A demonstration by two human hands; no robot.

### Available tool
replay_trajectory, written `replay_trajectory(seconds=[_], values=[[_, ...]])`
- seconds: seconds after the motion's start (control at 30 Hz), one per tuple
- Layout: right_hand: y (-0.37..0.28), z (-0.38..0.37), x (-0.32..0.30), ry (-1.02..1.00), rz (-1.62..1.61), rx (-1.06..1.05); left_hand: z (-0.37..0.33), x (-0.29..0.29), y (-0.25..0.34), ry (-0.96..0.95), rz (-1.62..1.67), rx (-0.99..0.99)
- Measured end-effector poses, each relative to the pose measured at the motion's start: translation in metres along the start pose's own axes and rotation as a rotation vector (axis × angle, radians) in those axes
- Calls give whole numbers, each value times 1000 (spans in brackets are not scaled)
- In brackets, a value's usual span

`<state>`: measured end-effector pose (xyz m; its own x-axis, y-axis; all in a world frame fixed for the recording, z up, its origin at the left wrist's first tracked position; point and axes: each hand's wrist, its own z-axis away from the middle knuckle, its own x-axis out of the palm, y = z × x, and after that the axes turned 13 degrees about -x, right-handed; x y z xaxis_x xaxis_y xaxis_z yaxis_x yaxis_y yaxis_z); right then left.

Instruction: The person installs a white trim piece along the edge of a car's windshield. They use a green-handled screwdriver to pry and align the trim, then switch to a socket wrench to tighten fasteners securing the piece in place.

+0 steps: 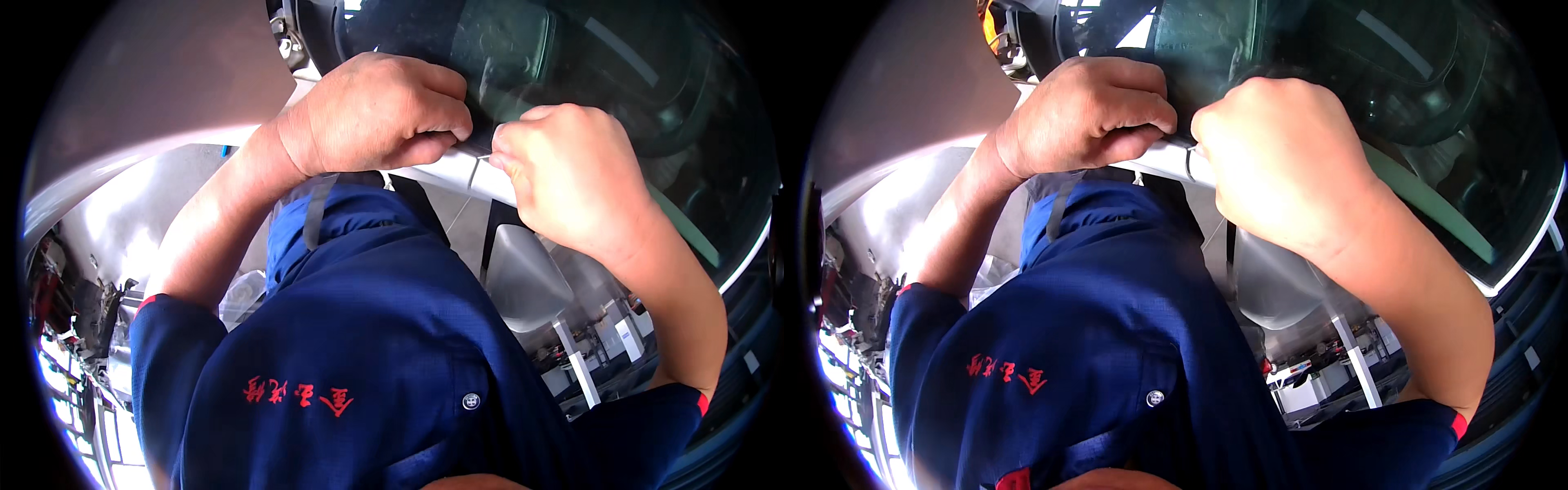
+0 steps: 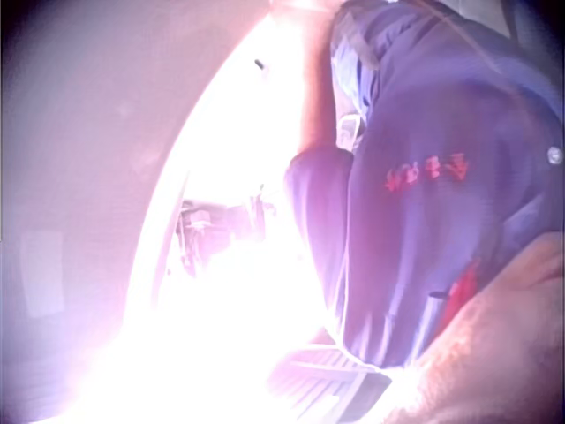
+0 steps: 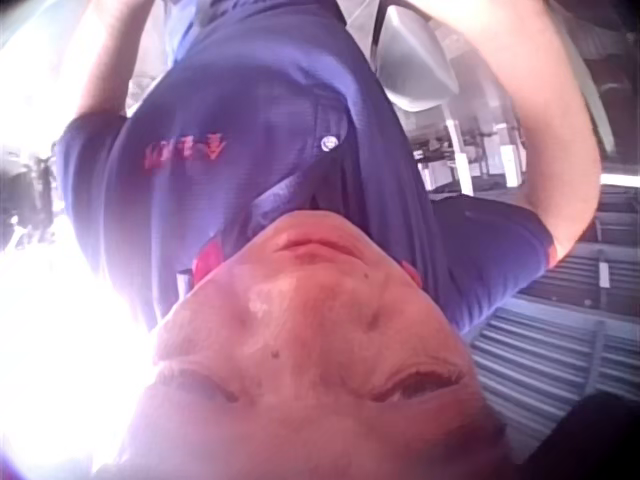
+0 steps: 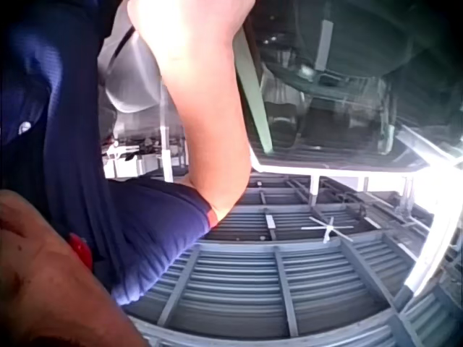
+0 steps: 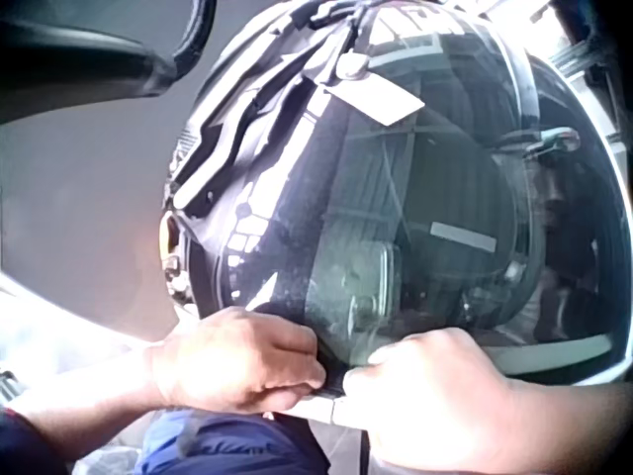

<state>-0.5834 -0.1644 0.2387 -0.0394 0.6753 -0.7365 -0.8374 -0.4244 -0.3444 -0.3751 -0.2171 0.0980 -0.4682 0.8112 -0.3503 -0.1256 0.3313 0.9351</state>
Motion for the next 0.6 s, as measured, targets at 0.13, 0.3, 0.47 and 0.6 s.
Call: replay_trajectory(seconds=[0.13,0.3,0.47,0.6], values=[[-5,-4,-1,29,78,-13,-2,-2,-2,-20,-4,-1],[-17,-7,-11,-116,47,99,-3,-4,-2,-30,22,-11],[-21,-5,-3,38,148,45,-5,-5,-2,-38,17,-16],[-24,-7,-3,34,145,67,-5,-6,-2,-55,11,-31]])
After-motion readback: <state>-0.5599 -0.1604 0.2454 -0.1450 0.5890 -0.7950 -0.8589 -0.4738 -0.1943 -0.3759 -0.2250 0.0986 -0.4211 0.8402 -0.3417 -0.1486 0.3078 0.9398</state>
